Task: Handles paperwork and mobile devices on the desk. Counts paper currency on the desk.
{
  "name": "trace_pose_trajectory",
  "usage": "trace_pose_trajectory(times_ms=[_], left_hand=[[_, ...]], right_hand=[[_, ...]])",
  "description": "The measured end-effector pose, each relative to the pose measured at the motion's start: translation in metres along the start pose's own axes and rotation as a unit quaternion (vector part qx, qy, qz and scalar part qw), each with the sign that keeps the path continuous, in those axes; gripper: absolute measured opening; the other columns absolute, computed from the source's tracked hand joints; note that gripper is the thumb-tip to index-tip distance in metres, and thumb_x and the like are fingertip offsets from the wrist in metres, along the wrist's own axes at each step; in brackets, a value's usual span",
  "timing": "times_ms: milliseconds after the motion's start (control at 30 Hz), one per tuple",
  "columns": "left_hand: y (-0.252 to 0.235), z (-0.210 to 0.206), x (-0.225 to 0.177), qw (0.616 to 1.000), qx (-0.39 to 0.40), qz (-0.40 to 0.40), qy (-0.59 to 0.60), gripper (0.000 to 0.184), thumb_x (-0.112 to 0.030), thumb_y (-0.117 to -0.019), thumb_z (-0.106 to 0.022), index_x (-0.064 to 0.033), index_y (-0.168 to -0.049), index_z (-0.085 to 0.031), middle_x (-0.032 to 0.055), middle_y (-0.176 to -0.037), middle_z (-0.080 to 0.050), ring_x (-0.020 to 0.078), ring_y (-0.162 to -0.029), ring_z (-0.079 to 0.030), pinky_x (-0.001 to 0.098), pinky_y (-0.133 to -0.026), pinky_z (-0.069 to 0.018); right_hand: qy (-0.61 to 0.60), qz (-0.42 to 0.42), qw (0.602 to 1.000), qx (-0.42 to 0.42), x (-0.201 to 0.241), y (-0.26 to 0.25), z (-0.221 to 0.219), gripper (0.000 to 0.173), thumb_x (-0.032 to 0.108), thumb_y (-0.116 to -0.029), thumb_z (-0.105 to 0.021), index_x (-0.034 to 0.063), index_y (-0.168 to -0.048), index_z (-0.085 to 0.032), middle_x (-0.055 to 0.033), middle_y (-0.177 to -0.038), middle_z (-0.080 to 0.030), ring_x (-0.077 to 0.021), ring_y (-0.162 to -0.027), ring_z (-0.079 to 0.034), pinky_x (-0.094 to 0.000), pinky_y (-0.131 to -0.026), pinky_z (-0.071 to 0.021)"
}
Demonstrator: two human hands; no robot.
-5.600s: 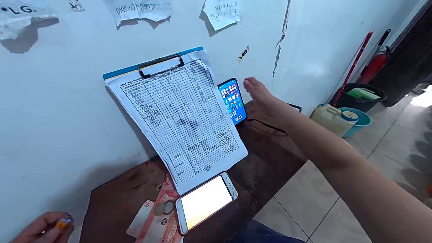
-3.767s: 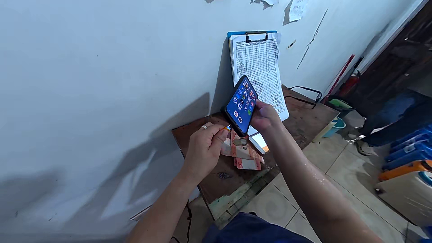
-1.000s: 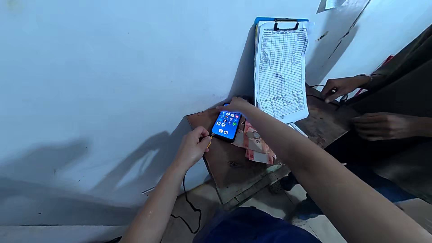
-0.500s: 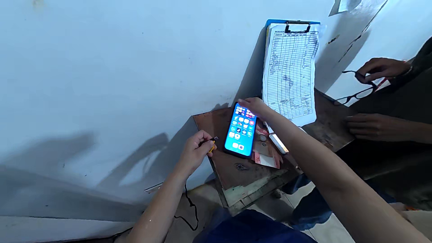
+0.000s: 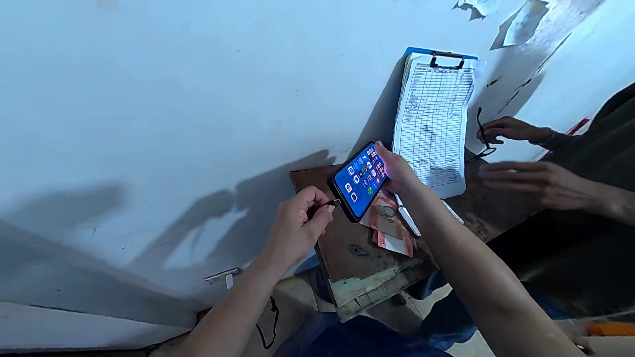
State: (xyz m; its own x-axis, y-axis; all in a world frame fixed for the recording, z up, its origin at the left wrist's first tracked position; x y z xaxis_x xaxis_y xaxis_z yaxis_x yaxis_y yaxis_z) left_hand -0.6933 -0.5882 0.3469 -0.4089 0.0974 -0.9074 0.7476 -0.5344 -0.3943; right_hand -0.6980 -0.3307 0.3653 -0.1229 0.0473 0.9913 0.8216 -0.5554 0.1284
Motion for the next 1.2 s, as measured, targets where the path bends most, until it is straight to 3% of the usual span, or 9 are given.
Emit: trace_pose_trajectory(times_ms=[233,333,400,467,633,767,867,1033,1200], left_hand=[[-0.001,0.007,-0.001,0.989,-0.025,0.01,-0.145,0.012,-0.007,-0.0981,-0.057,0.0015,-0.095,-0.065,0.0009,-0.072,-0.06,-0.002,-0.06,-0.054,0.014,-0.057,-0.0443],[-0.003,0.008,0.001,0.98,-0.048,0.017,-0.192,0.012,-0.003,-0.0993,-0.058,0.0062,-0.095,-0.064,0.0091,-0.071,-0.06,0.0103,-0.06,-0.056,0.0257,-0.059,-0.0464],[-0.003,0.01,0.006,0.985,-0.041,0.033,-0.162,0.011,-0.003,-0.1,-0.058,0.0057,-0.097,-0.064,0.007,-0.074,-0.062,0.0059,-0.062,-0.059,0.0205,-0.06,-0.0489],[-0.001,0.009,0.007,0.991,-0.033,0.035,-0.123,0.01,-0.002,-0.0995,-0.057,0.0039,-0.096,-0.064,0.003,-0.075,-0.062,-0.0005,-0.063,-0.059,0.0143,-0.061,-0.0486],[-0.003,0.008,0.003,0.994,-0.014,0.041,-0.098,0.009,-0.003,-0.0992,-0.058,0.0023,-0.095,-0.063,0.0,-0.073,-0.061,-0.0037,-0.061,-0.057,0.0117,-0.059,-0.0476],[-0.006,0.011,0.001,0.982,0.041,0.065,-0.172,0.016,-0.008,-0.1038,-0.052,0.0045,-0.102,-0.062,0.0101,-0.083,-0.065,0.009,-0.068,-0.061,0.0243,-0.065,-0.0495],[-0.009,0.013,0.005,0.984,0.092,0.089,-0.124,0.015,-0.009,-0.1061,-0.048,0.0033,-0.106,-0.058,0.0052,-0.088,-0.067,0.0026,-0.072,-0.062,0.0191,-0.067,-0.05],[-0.006,0.011,0.017,0.999,0.025,-0.022,-0.037,0.009,-0.01,-0.0924,-0.063,-0.0007,-0.095,-0.062,-0.0011,-0.088,-0.063,-0.0057,-0.075,-0.057,0.0114,-0.068,-0.0465],[-0.001,0.002,0.012,0.991,0.0,-0.095,-0.091,0.012,-0.008,-0.089,-0.067,0.0013,-0.097,-0.064,0.0103,-0.099,-0.065,0.0049,-0.081,-0.062,0.0169,-0.069,-0.0505]], right_hand=[[0.026,0.057,0.998,-0.026,0.006,0.007,0.0,0.044,0.041,-0.1117,-0.036,0.0039,-0.115,-0.059,-0.0054,-0.086,-0.067,-0.0109,-0.073,-0.067,-0.0298,-0.067,-0.0583],[0.048,0.152,0.985,-0.061,0.014,0.022,-0.001,0.036,0.034,-0.1126,-0.036,0.0044,-0.106,-0.056,-0.0011,-0.082,-0.061,-0.0056,-0.07,-0.063,-0.0257,-0.068,-0.056],[0.044,0.196,0.977,-0.071,0.016,0.028,-0.001,0.03,0.03,-0.1125,-0.037,0.0072,-0.102,-0.054,0.0025,-0.079,-0.059,-0.0024,-0.067,-0.062,-0.0228,-0.067,-0.0558],[0.016,0.179,0.981,-0.066,0.013,0.026,0.0,0.031,0.031,-0.1124,-0.038,0.0067,-0.104,-0.056,0.0018,-0.081,-0.061,-0.0037,-0.069,-0.064,-0.024,-0.067,-0.0574],[-0.05,0.088,0.993,-0.064,-0.003,0.022,0.001,0.037,0.036,-0.1123,-0.035,0.0054,-0.114,-0.055,-0.0039,-0.086,-0.065,-0.0104,-0.073,-0.068,-0.0302,-0.067,-0.0596],[-0.011,0.132,0.988,-0.085,-0.003,0.028,0.006,0.035,0.035,-0.1123,-0.037,0.0051,-0.109,-0.055,-0.0021,-0.085,-0.061,-0.0076,-0.074,-0.064,-0.028,-0.07,-0.0564],[-0.013,0.142,0.985,-0.094,0.002,0.031,0.009,0.034,0.035,-0.1118,-0.038,0.0061,-0.108,-0.056,-0.0008,-0.084,-0.063,-0.006,-0.073,-0.065,-0.0259,-0.069,-0.0568],[-0.06,0.05,0.994,-0.075,0.0,0.025,0.018,0.042,0.039,-0.1124,-0.033,0.005,-0.124,-0.054,-0.0067,-0.093,-0.066,-0.0129,-0.079,-0.068,-0.0312,-0.069,-0.0589],[-0.081,0.004,0.996,-0.048,-0.003,0.028,0.02,0.046,0.043,-0.1124,-0.027,0.0066,-0.124,-0.054,-0.0075,-0.094,-0.068,-0.0153,-0.08,-0.07,-0.033,-0.069,-0.0607]])
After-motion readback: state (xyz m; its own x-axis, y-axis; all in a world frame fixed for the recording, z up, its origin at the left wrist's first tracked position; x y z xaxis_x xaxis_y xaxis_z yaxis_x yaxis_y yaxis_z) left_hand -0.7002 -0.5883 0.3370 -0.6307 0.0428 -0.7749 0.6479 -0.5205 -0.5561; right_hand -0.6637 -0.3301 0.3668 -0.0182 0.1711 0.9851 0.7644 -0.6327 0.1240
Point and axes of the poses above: each hand's wrist, its own y-axis away from the middle knuckle, its own z-axis out of the back of the hand, x = y × z, the point moved 1 cm from there along -y, towards the middle knuckle
